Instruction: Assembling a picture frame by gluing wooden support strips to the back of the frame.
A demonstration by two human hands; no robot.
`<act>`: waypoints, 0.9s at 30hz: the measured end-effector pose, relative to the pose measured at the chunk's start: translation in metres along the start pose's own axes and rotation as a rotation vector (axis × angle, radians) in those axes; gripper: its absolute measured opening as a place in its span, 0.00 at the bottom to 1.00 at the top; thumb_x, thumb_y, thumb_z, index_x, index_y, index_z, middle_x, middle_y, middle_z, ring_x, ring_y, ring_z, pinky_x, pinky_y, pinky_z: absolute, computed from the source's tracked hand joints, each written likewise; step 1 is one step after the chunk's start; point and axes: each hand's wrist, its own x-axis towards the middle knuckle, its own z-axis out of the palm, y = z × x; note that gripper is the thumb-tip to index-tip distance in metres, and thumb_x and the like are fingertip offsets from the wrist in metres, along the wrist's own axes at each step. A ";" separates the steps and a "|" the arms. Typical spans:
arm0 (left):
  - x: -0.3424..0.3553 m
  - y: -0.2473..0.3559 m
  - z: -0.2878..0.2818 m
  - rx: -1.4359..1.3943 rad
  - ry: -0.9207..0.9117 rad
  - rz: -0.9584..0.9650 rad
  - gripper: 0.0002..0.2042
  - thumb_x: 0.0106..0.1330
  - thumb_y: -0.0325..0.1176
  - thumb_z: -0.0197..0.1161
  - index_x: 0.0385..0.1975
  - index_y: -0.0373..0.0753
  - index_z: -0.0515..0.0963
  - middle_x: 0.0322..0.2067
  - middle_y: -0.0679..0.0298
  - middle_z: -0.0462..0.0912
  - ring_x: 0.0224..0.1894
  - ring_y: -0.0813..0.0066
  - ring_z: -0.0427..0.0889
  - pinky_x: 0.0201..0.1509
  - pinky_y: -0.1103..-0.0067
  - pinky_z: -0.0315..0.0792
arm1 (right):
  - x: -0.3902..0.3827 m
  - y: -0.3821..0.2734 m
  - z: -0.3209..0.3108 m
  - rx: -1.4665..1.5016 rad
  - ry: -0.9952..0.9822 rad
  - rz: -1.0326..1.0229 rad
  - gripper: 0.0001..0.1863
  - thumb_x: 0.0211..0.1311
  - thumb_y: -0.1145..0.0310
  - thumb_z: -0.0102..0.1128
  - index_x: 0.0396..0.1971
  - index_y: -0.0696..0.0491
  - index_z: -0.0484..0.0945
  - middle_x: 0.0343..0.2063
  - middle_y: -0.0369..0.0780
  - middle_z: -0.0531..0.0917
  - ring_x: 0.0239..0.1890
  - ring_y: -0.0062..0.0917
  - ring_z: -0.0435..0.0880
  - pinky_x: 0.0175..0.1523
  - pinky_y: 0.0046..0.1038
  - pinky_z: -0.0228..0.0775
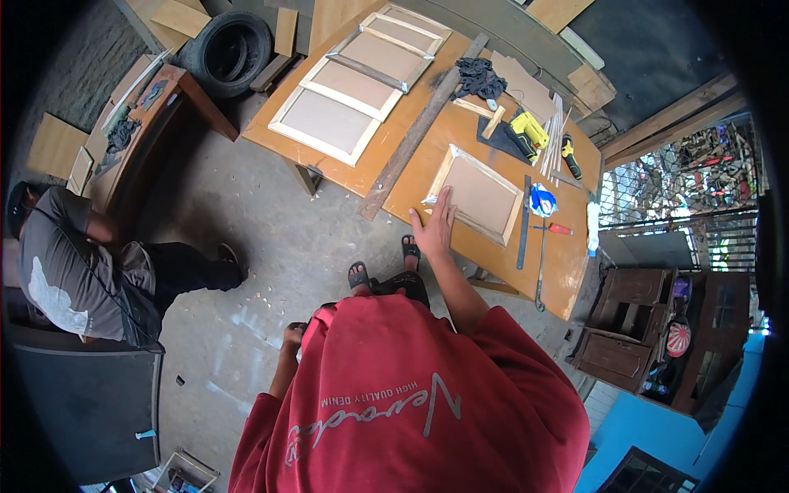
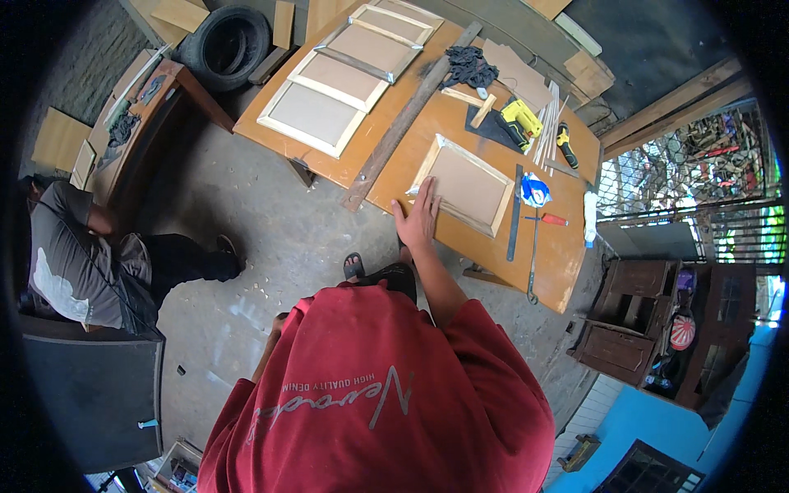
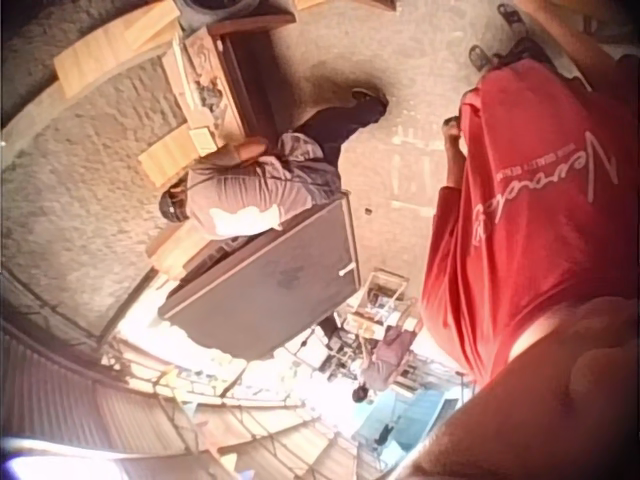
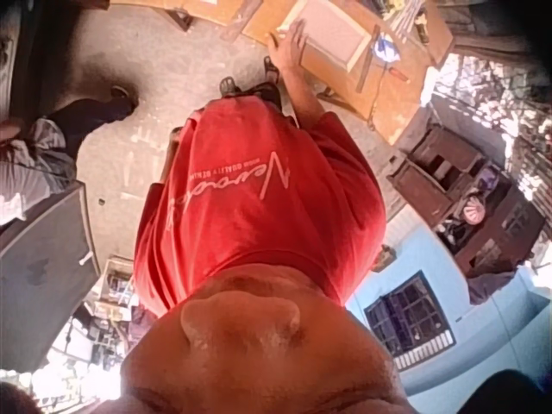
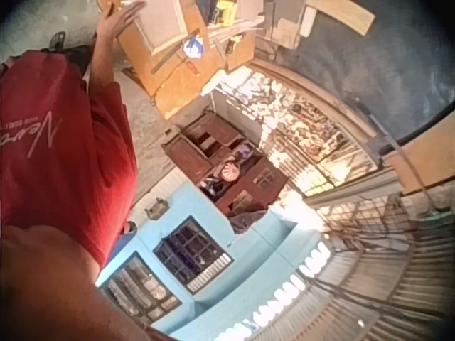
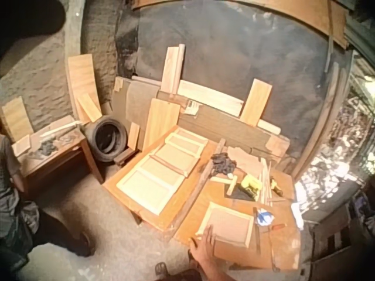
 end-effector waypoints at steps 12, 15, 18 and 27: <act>0.010 0.011 0.000 0.127 0.022 -0.095 0.15 0.71 0.37 0.67 0.49 0.32 0.83 0.33 0.59 0.88 0.32 0.70 0.85 0.31 0.70 0.78 | -0.004 0.004 0.000 0.032 -0.003 -0.028 0.57 0.68 0.47 0.63 0.79 0.63 0.36 0.78 0.62 0.47 0.79 0.56 0.50 0.82 0.52 0.42; 0.018 0.010 0.000 0.075 0.029 -0.068 0.15 0.71 0.37 0.68 0.50 0.33 0.83 0.34 0.58 0.88 0.32 0.69 0.85 0.30 0.69 0.77 | -0.002 0.004 0.001 0.057 0.002 -0.032 0.57 0.68 0.47 0.63 0.79 0.62 0.36 0.77 0.63 0.48 0.78 0.58 0.52 0.82 0.51 0.43; 0.017 0.013 0.005 0.104 0.063 0.007 0.17 0.70 0.37 0.68 0.49 0.29 0.83 0.38 0.55 0.90 0.36 0.68 0.87 0.39 0.72 0.80 | 0.000 0.005 0.002 0.100 -0.020 -0.047 0.57 0.68 0.47 0.64 0.79 0.62 0.36 0.77 0.64 0.49 0.78 0.59 0.53 0.82 0.51 0.44; 0.011 0.013 0.021 0.077 0.061 0.029 0.17 0.69 0.35 0.68 0.49 0.27 0.84 0.43 0.52 0.90 0.44 0.66 0.87 0.51 0.72 0.80 | -0.001 0.001 -0.009 0.361 -0.185 -0.041 0.57 0.69 0.60 0.67 0.79 0.61 0.31 0.78 0.62 0.47 0.76 0.51 0.65 0.76 0.41 0.59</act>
